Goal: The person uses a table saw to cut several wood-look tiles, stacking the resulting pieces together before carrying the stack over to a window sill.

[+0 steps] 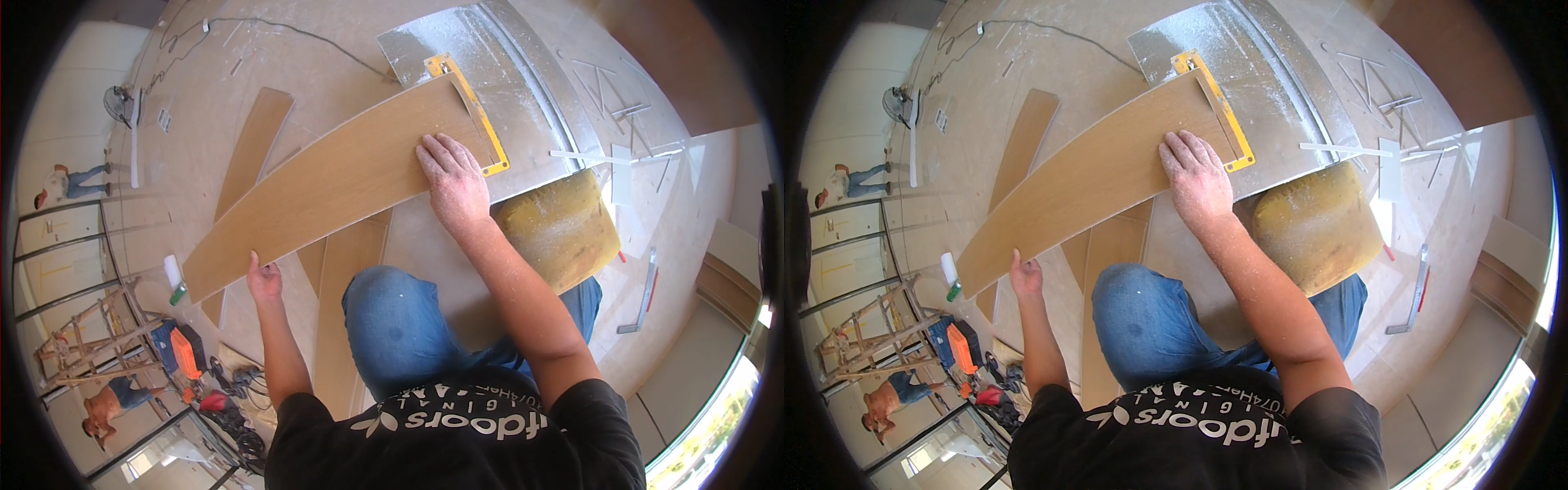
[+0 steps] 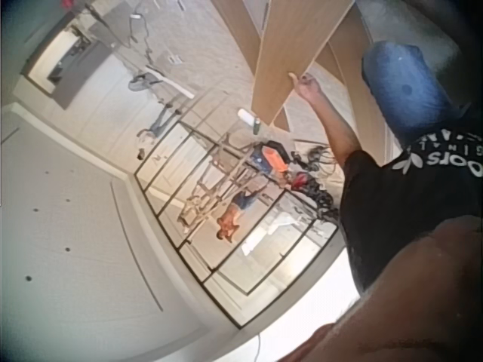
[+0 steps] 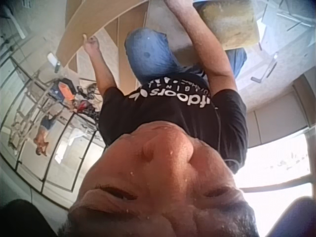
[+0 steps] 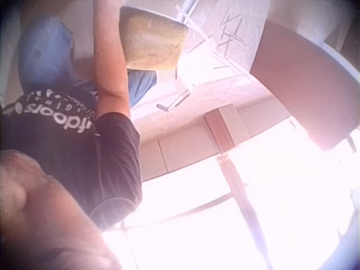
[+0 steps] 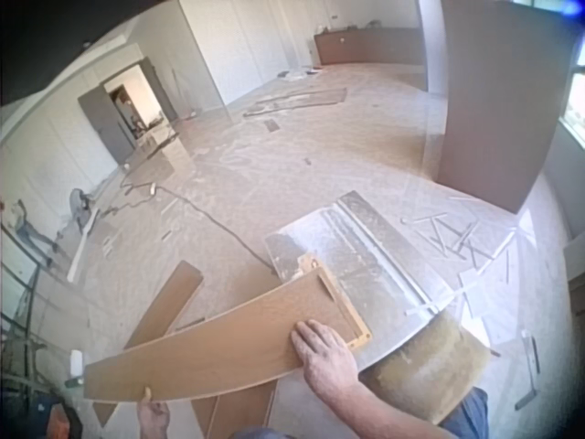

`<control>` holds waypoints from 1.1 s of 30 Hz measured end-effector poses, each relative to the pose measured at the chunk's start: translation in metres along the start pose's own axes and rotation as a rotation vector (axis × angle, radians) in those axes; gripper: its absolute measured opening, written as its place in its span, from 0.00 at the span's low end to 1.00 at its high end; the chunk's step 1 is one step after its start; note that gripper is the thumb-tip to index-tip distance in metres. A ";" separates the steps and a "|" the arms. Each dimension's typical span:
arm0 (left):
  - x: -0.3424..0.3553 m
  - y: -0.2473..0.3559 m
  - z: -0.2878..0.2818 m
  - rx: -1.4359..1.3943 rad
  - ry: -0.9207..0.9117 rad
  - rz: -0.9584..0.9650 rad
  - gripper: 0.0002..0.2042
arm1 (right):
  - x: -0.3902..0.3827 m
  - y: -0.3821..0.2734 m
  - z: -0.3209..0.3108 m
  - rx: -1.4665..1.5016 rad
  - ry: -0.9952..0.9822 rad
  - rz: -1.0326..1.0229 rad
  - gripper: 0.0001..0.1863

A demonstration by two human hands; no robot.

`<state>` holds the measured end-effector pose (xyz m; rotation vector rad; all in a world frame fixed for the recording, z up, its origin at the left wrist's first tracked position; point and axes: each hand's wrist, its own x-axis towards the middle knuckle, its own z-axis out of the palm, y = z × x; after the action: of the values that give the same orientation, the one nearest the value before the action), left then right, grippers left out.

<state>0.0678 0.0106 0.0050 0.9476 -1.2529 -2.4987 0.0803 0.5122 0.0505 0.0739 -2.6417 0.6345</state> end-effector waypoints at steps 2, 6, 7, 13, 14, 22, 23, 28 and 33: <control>-0.007 -0.009 0.006 0.023 0.014 0.029 0.17 | -0.002 0.002 0.000 -0.007 -0.005 0.004 0.23; -0.008 -0.005 0.004 0.024 0.019 0.019 0.17 | -0.003 0.001 -0.001 -0.007 -0.014 0.001 0.23; -0.008 -0.004 0.002 0.020 0.007 0.019 0.17 | -0.003 0.001 -0.001 -0.004 -0.017 0.002 0.24; -0.009 -0.006 0.001 0.006 0.006 0.006 0.17 | -0.005 0.002 -0.001 0.004 -0.016 0.000 0.24; -0.010 -0.006 0.001 -0.001 0.001 -0.006 0.17 | -0.006 0.002 -0.001 0.003 -0.016 0.001 0.24; -0.009 -0.004 -0.007 0.007 -0.019 0.022 0.17 | -0.005 -0.001 -0.003 0.046 0.027 0.013 0.26; -0.009 -0.005 -0.006 0.002 -0.015 0.011 0.17 | -0.006 -0.001 -0.004 0.046 0.028 0.014 0.26; -0.009 -0.004 -0.009 0.003 -0.018 0.009 0.16 | -0.006 -0.001 -0.005 0.045 0.015 0.015 0.26; -0.010 -0.004 -0.009 0.002 0.002 0.011 0.15 | -0.008 0.000 -0.003 0.027 0.001 0.008 0.25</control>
<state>0.0814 0.0116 0.0027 0.9408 -1.2569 -2.4881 0.0888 0.5134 0.0490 0.0712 -2.6344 0.6727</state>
